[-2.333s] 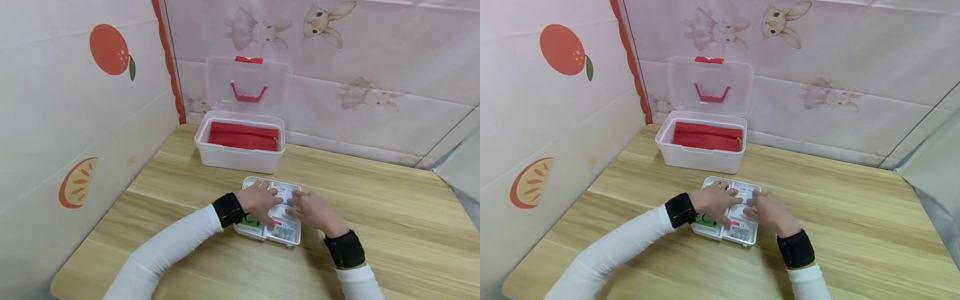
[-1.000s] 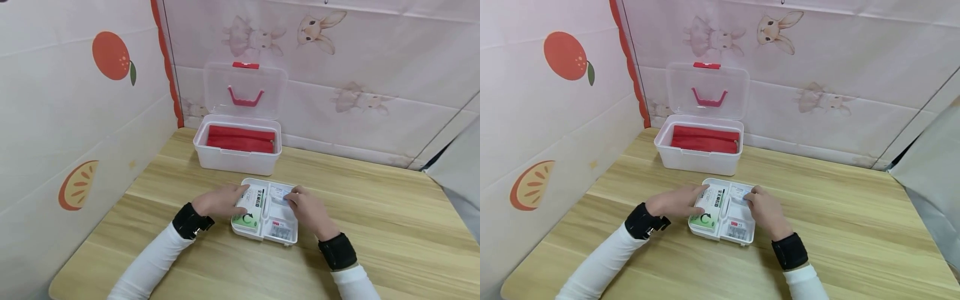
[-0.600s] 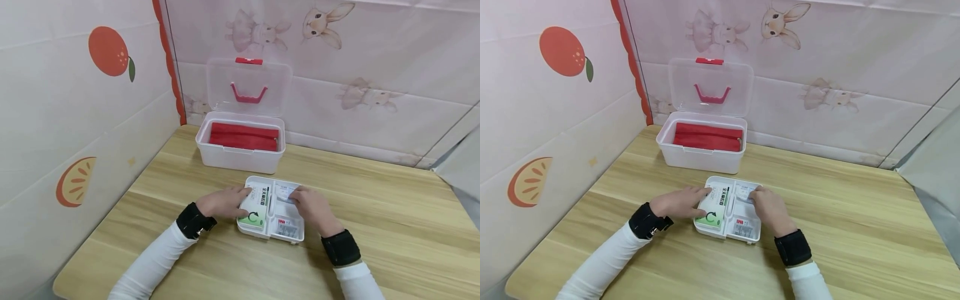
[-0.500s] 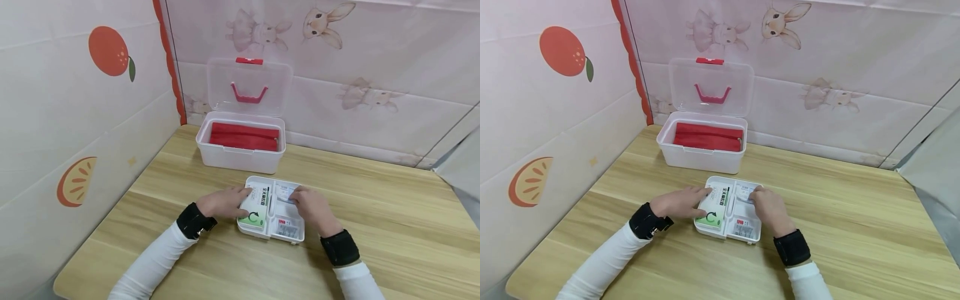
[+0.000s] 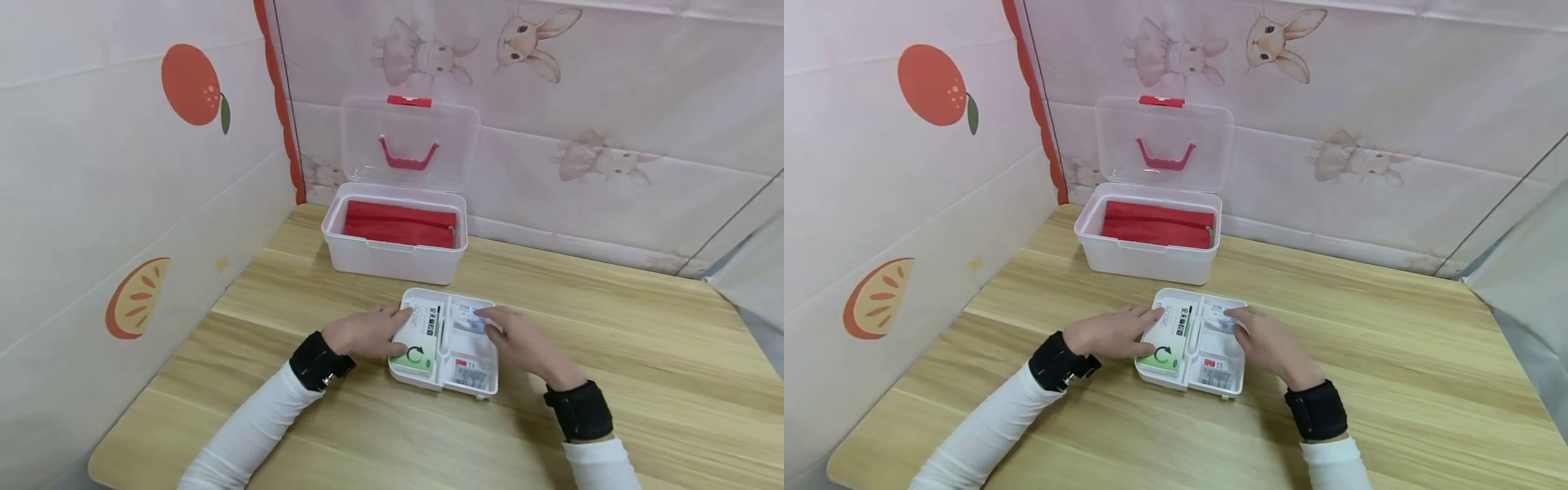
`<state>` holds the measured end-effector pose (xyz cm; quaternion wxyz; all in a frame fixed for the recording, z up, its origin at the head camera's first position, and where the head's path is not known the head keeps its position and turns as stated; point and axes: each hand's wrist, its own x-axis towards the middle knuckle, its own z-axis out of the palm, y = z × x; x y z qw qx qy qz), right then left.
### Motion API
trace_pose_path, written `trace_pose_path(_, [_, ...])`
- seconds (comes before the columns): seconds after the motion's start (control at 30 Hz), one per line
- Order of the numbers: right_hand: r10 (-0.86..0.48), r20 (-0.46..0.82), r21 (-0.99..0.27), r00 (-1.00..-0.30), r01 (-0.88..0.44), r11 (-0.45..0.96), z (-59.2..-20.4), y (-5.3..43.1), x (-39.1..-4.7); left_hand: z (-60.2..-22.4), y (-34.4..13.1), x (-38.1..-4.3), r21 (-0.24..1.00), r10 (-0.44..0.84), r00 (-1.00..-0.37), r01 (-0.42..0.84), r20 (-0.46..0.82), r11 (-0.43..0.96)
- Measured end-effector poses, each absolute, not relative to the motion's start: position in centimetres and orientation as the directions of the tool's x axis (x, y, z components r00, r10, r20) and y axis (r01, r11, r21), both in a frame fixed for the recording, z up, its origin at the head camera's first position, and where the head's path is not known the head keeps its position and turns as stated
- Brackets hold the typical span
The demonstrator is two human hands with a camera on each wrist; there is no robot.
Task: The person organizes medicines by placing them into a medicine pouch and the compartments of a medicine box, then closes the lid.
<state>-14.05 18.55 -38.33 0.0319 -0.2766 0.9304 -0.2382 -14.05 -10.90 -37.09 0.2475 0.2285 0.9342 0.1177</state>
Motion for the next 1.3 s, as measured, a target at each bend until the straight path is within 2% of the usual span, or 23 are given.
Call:
trace_pose_path(0.13, [-0.519,0.07,-0.491,-0.852,-0.483,0.725,-37.5,19.3,-13.3,-37.1,-11.0,-14.0,0.341,0.494,-0.769,0.373,-0.406,0.863])
trace_pose_path(0.4, [-0.499,-0.129,-0.487,-0.857,-0.384,0.784,-37.4,19.5,-10.8,-36.6,-11.7,-13.8,0.428,0.528,-0.749,0.357,-0.4,0.83])
trace_pose_path(0.77, [-0.352,-0.103,-0.503,-0.93,-0.256,0.826,-39.3,17.7,-10.1,-36.7,-11.4,-13.5,0.394,0.513,-0.748,0.359,-0.42,0.846])
trace_pose_path(1.03, [-0.375,-0.064,-0.41,-0.925,-0.319,0.855,-39.7,17.6,-10.4,-36.8,-11.4,-13.4,0.404,0.519,-0.749,0.361,-0.412,0.841])
trace_pose_path(1.3, [-0.367,-0.123,-0.34,-0.922,-0.308,0.889,-39.4,17.4,-10.7,-36.9,-11.4,-13.5,0.397,0.518,-0.746,0.363,-0.418,0.843])
